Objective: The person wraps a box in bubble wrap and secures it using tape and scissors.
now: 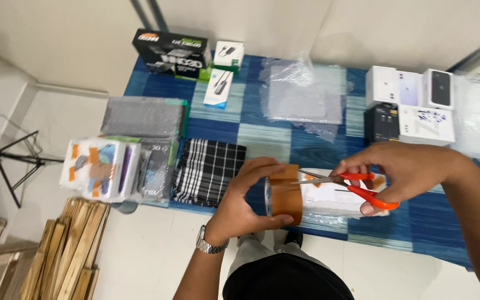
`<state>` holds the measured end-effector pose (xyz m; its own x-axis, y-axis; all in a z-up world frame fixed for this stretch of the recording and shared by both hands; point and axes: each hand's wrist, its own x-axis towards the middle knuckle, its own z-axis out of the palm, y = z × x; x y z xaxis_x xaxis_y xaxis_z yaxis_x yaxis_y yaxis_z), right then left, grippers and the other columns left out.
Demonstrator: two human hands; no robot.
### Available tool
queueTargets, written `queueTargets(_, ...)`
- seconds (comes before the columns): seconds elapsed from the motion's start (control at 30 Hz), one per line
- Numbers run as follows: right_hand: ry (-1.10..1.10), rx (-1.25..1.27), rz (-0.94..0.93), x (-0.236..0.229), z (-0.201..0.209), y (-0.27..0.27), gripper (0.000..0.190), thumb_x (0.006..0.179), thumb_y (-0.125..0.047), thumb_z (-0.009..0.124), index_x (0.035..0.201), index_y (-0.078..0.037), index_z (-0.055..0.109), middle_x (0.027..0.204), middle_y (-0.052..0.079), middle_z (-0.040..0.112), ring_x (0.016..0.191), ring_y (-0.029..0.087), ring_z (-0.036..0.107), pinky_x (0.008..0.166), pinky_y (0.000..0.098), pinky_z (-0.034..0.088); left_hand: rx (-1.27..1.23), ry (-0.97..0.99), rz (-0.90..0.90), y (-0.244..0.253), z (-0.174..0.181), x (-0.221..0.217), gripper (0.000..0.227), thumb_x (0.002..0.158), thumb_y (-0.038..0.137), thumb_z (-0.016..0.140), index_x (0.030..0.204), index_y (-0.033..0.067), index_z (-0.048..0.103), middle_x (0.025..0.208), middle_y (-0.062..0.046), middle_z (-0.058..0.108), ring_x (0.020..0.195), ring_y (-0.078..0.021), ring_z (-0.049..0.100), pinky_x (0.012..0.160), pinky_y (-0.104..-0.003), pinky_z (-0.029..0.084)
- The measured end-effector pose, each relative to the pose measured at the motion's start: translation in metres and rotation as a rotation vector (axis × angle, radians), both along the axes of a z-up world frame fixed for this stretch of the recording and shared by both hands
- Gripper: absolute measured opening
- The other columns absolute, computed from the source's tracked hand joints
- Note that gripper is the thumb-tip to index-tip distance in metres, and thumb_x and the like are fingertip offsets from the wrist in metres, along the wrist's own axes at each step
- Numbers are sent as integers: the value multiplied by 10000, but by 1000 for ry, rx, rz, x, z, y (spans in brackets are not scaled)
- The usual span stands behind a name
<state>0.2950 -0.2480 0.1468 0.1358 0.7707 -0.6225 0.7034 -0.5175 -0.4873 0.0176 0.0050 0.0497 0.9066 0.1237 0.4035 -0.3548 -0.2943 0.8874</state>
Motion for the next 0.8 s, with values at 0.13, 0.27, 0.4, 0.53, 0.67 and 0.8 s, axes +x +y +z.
queueTargets(0.13, 77, -36, -74, -4, 26, -7, 711, 706, -579, 1066, 1388, -411, 950, 954, -190, 1047, 798, 55, 832, 721, 274, 603, 32, -30, -54, -22, 10, 17, 820, 927, 488, 963, 1623, 192, 645, 1661, -76, 665, 1618, -307, 610, 1383, -539, 536)
queueTargets(0.27, 109, -9, -115, 1, 26, -20, 698, 711, -497, 1122, 1377, -330, 999, 838, -120, 957, 746, 91, 761, 716, 279, 577, 24, -46, -89, -36, 12, 27, 843, 918, 476, 976, 1634, 187, 636, 1681, -75, 653, 1654, -322, 599, 1390, -552, 544)
queueTargets(0.4, 105, -2, -139, 8, 21, -28, 579, 700, -461, 1158, 1230, -252, 1057, 765, -71, 867, 698, 121, 740, 703, 290, 593, 41, -54, -89, -44, 13, 31, 854, 907, 478, 981, 1633, 186, 641, 1672, -61, 673, 1660, -317, 599, 1407, -556, 532)
queueTargets(0.53, 136, 57, -68, 17, 16, -29, 742, 720, -530, 1101, 1413, -286, 994, 828, -87, 921, 728, 114, 793, 686, 287, 613, 62, -31, -71, -45, 14, 32, 866, 890, 483, 981, 1630, 188, 642, 1661, -71, 670, 1643, -311, 608, 1381, -542, 543)
queueTargets(0.67, 180, 104, -84, 26, 10, -28, 420, 750, -444, 1166, 860, -143, 895, 952, -45, 784, 611, 165, 516, 597, 335, 475, 69, -40, -47, -44, 11, 31, 866, 897, 466, 989, 1636, 183, 638, 1664, -75, 661, 1637, -301, 610, 1371, -522, 561)
queueTargets(0.8, 139, 13, -92, 24, 16, -14, 633, 758, -416, 1161, 1370, -267, 1107, 629, -37, 486, 612, 142, 461, 606, 336, 389, 42, -16, -33, -39, 7, 25, 926, 898, 502, 972, 1683, 192, 591, 1710, -102, 634, 1623, -312, 620, 1300, -495, 614)
